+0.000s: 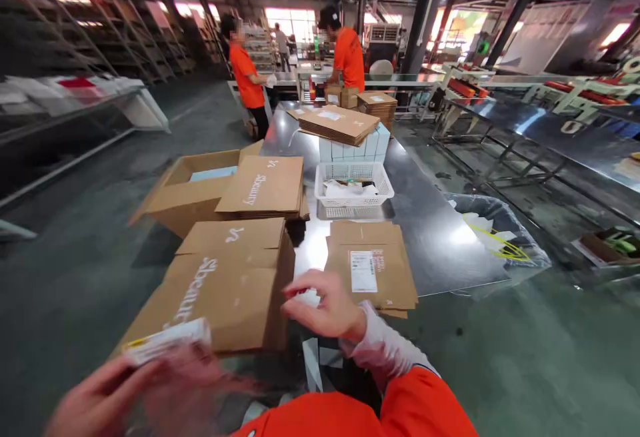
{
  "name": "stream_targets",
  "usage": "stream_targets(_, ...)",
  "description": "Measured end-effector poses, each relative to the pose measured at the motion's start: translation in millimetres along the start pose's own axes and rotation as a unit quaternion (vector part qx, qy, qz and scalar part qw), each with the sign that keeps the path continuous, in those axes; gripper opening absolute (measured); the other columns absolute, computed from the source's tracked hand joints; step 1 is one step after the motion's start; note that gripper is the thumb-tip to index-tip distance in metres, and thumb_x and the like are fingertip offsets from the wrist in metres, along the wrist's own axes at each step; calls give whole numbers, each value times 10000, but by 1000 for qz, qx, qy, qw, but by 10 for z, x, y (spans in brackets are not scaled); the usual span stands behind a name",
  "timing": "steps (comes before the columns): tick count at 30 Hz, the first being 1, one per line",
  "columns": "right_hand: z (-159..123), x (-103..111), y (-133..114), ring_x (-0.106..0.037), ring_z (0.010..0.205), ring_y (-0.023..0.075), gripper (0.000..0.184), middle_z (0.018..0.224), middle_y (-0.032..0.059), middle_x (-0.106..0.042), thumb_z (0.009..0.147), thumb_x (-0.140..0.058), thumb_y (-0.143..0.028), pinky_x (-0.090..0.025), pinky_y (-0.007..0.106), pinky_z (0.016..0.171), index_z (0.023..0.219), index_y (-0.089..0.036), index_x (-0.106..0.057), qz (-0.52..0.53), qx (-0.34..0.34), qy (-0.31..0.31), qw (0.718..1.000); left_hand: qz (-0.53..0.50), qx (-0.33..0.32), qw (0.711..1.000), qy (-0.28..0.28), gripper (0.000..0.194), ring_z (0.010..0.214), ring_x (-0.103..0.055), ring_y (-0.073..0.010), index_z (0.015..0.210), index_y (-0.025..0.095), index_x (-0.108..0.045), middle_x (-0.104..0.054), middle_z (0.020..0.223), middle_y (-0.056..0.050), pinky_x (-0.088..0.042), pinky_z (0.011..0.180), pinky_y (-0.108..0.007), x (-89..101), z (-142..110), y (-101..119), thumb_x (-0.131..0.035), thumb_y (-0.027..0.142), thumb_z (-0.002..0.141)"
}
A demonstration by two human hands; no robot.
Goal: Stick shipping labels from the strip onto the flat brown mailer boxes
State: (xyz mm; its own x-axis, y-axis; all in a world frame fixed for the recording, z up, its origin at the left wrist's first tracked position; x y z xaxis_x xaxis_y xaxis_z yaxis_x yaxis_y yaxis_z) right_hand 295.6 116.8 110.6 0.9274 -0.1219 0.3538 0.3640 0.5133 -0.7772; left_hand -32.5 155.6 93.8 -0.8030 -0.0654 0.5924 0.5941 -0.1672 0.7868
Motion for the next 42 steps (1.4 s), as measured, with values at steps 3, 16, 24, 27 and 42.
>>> stream_targets(3, 213, -1129, -553, -630, 1069, 232, 554, 1172, 126, -668, 782, -730, -490, -518, 344, 911, 1224, -183, -601, -51, 72, -168, 982, -130, -13, 991, -5, 204, 625, -700, -260, 578, 410, -715, -726, 678, 114, -606, 601, -407, -49, -70, -16, -701, 613, 593)
stream_targets(16, 95, -1297, -832, -662, 785, 150, 227, 892, 41, -743, 894, -634, -355, -479, 234, 702, 1007, -187, -737, -101, -43, -172, 979, -291, -44, 955, -22, 311, 712, -656, -186, 815, 157, -717, -724, 789, -65, -534, 682, -281, -239, -481, 11, -691, 463, 770)
stream_targets(24, 77, -1114, -585, -668, 748, 162, 225, 878, 49, -759, 866, -660, -353, -476, 248, 680, 973, -192, -776, -133, -94, -97, 982, -343, -13, 939, 2, 461, 623, -560, -131, 723, 148, -656, -650, 680, -16, -464, 618, -245, -556, -324, -6, -727, 601, 675)
stream_targets(27, 29, -1181, -636, -684, 786, 177, 216, 901, 54, -759, 881, -646, -354, -499, 277, 735, 974, -209, -776, -165, -81, -75, 980, -333, 11, 940, 72, 481, 555, -489, -100, 600, 162, -545, -534, 561, 27, -415, 567, -219, -571, -387, -110, -724, 601, 685)
stream_targets(42, 1184, -1550, 772, -552, 1175, 287, 309, 1246, 121, -581, 753, -763, -380, -419, 475, 1035, 975, -165, -745, -277, -209, -28, 938, -417, 263, 841, -224, 678, 931, -695, -319, 915, 95, -740, -744, 991, -162, -531, 880, -456, -923, -724, -1119, -920, 474, 382)
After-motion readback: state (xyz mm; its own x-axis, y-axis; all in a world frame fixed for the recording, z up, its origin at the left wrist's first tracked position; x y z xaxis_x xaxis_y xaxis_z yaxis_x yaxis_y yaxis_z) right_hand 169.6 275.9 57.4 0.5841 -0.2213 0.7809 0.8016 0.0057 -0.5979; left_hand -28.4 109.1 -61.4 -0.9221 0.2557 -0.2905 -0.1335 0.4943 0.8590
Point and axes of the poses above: each hand's wrist, its own z-axis towards the middle knuckle, its own x-axis out of the back of the hand, y = z × x, the point moved 7 cm from there along z, towards the middle knuckle
